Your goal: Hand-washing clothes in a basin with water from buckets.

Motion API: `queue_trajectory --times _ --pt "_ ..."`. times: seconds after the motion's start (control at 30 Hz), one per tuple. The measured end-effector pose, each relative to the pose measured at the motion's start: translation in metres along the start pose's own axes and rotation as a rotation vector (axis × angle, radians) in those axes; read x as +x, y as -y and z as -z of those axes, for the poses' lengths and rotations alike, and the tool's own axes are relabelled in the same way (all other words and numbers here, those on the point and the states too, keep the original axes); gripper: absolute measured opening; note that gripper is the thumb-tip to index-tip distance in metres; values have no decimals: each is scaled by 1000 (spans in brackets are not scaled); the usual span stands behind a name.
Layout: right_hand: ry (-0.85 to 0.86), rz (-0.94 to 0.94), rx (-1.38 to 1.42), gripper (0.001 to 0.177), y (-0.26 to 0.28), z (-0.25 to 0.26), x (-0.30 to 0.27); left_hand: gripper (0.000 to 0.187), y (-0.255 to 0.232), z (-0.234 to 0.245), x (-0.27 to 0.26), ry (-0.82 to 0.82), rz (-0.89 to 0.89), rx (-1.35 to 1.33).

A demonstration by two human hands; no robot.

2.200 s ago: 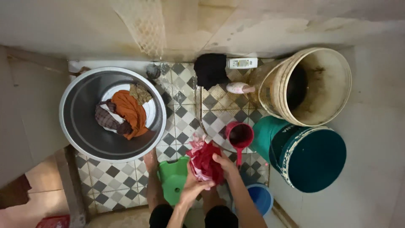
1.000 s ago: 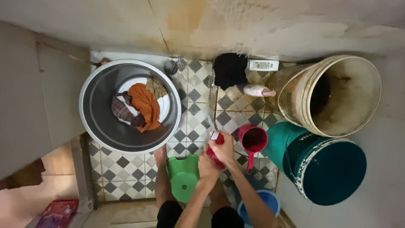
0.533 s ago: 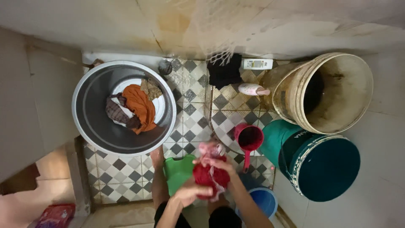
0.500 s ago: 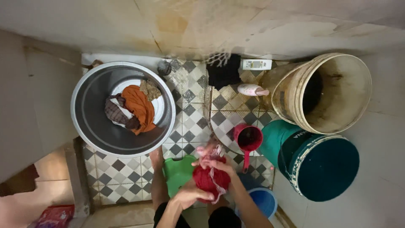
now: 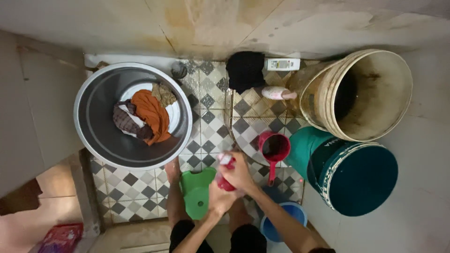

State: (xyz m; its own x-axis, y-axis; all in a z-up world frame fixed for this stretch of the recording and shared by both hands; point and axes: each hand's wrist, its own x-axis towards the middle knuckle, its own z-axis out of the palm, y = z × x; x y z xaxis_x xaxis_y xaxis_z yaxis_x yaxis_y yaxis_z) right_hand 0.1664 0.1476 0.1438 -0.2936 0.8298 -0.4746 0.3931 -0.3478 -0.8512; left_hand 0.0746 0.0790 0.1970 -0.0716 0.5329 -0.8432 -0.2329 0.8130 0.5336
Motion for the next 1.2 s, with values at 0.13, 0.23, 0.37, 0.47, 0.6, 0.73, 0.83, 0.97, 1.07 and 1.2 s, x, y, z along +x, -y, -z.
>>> queue_trajectory --times 0.13,0.23,0.37,0.47,0.6,0.73,0.83,0.97,1.07,1.2 --pt "10 27 -198 31 8 -6 18 37 34 -4 29 -128 -108 161" --pt "-17 -19 -141 34 -9 -13 17 41 41 3 32 -119 -82 160" --pt "75 -114 125 31 -49 -19 17 45 70 24 50 59 -38 78" --pt "26 -321 438 36 -85 -27 9 43 54 38 40 212 59 -47" --pt "-57 -219 140 50 -121 1 6 34 38 43 22 250 198 -77" --pt "-360 -360 0 43 -273 63 -33 26 63 46 30 128 292 -14" --pt "-550 -463 -651 53 -296 110 -42 28 87 51 45 38 384 35" --pt "-368 -519 -659 70 -488 145 -45 35 129 64 62 -53 359 8" --pt "-305 -684 377 59 -450 139 -34 41 88 59 51 -82 350 14" --pt "-364 -652 -385 52 -417 121 -23 43 80 64 46 -137 438 56"
